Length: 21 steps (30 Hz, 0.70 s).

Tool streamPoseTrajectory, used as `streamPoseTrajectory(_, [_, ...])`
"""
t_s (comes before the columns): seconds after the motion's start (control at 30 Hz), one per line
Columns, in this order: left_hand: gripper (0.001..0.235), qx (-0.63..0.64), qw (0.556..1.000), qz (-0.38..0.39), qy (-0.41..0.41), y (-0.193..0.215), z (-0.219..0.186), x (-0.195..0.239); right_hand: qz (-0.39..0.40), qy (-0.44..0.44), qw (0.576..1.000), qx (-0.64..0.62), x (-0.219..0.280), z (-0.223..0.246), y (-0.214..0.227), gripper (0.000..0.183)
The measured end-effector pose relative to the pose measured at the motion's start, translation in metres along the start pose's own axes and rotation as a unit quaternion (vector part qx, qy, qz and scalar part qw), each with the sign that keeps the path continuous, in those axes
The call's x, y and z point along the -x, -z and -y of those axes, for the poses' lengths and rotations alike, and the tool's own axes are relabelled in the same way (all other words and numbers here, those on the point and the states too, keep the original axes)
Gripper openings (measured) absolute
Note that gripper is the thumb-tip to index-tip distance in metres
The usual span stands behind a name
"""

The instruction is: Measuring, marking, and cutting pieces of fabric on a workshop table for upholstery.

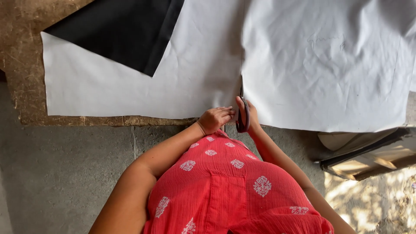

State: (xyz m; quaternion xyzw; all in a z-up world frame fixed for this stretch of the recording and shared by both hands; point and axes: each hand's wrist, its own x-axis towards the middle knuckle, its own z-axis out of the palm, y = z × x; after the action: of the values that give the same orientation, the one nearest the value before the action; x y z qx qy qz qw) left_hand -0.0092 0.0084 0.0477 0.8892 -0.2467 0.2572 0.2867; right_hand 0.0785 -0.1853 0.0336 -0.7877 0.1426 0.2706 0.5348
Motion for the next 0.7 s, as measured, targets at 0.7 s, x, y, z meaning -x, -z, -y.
streamPoseTrajectory(0.7, [0.013,0.275,0.935,0.062,0.213,0.037,0.004,-0.016,0.017,0.016,0.998,0.057,-0.026,0.121,-0.019,0.088])
